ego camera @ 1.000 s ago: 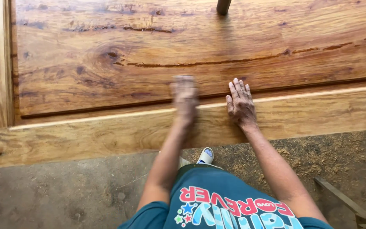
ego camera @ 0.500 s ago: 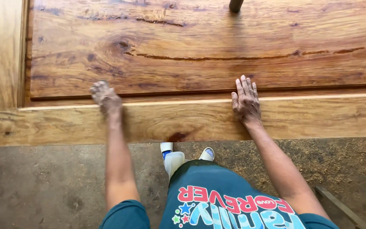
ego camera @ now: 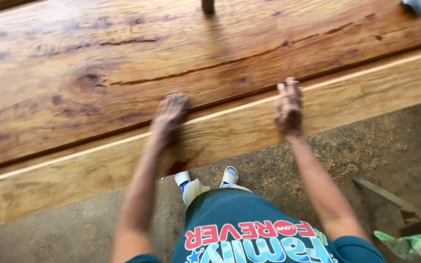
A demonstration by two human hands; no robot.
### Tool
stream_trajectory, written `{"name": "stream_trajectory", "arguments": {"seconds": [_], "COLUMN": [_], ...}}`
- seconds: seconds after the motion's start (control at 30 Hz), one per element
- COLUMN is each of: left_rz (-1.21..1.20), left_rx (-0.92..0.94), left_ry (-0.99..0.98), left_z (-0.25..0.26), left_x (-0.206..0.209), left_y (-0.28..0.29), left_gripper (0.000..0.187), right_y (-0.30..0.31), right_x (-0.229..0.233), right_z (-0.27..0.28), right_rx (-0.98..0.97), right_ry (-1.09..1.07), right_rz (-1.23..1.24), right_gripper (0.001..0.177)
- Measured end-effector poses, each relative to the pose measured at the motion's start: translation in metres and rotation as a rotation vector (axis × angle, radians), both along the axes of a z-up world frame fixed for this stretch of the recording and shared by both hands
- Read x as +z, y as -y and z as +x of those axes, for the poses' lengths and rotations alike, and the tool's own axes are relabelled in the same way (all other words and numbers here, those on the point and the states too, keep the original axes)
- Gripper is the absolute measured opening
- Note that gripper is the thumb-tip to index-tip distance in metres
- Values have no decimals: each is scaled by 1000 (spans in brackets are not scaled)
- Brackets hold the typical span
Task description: Manual sanding of a wooden door using a sanding block to smooth the surface.
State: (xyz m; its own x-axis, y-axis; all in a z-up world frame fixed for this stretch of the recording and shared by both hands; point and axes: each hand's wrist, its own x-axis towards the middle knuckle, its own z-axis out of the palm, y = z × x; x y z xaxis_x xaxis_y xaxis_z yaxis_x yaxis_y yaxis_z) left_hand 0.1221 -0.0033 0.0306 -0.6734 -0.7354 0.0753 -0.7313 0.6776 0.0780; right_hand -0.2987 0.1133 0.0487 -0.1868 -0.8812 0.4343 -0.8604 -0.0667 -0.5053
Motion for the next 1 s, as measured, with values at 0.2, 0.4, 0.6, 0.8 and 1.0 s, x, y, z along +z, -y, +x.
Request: {"name": "stream_trajectory", "arguments": {"seconds": [0.2,0.4,0.6,0.8,1.0], "left_rz": [164,-6,202,320,236], "left_rx": [46,-440,-535,-505,-362], "left_ry": [-21,-22,-155,-135,-82], "left_z": [81,-98,-235,-24,94], "left_x": [48,-3,12,54,59], "left_y": [-2,54,47,58,37], "left_gripper": [54,61,55,57,56], "right_y": [-43,-40,-43,-43,-36], "right_x": [-30,-27,-20,-19,-20], "right_z": [-104,-96,-91,-92,-92], "right_rx": [-417,-456,-506,-499,-527], "right_ry": [74,-66,-31,-28,-80], "right_rz": [225,421,412,448,465], "right_gripper": [88,93,89,83,85]}}
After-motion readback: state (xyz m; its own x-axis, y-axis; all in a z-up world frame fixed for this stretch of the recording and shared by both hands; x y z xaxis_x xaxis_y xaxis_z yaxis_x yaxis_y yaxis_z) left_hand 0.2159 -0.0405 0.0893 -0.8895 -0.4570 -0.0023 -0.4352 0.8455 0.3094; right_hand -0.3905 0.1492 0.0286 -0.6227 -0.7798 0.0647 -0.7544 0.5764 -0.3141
